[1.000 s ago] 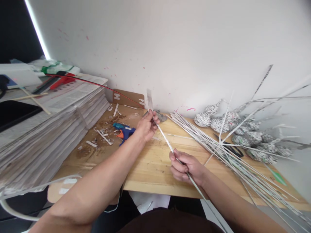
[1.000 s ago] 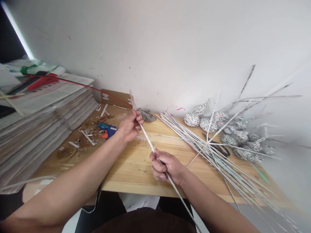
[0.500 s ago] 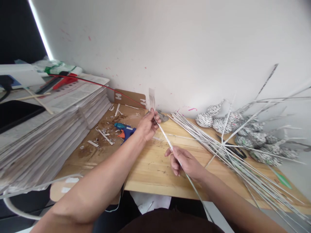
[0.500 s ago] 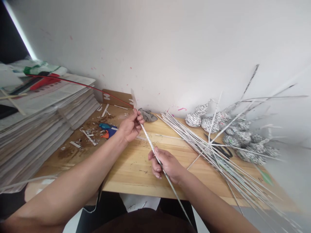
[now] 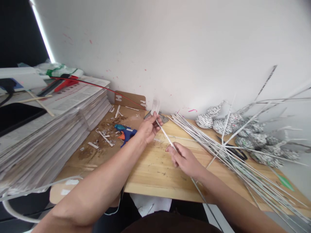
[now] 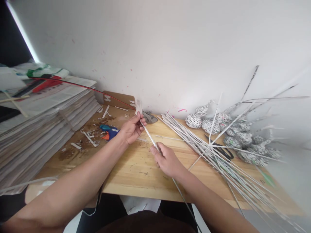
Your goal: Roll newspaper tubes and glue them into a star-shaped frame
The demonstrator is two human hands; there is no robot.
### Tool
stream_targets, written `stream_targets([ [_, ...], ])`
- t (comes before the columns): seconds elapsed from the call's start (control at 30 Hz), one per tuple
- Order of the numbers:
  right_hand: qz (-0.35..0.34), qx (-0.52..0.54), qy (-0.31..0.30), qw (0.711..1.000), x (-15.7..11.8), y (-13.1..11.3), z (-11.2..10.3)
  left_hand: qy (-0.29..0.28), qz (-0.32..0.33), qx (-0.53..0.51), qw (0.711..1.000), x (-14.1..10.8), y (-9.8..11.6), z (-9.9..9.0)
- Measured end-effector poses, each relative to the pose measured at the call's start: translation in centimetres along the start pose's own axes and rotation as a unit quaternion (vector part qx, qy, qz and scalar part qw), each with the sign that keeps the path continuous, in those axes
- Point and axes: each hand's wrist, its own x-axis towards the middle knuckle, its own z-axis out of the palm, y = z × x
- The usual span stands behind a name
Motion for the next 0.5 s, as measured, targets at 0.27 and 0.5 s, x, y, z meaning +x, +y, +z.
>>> stream_targets([
  [0.27, 0.067, 0.071, -0.104, 0.990, -0.28, -0.47, -0.02, 0.003, -0.009, 0.002, 1.000, 0.20, -0.17, -0.19],
  [0.5, 0.017, 0.001, 0.000, 1.000, -0.51, -0.64, -0.30, 0.005, -0.009, -0.002, 1.000, 0.09, -0.08, -0.16],
])
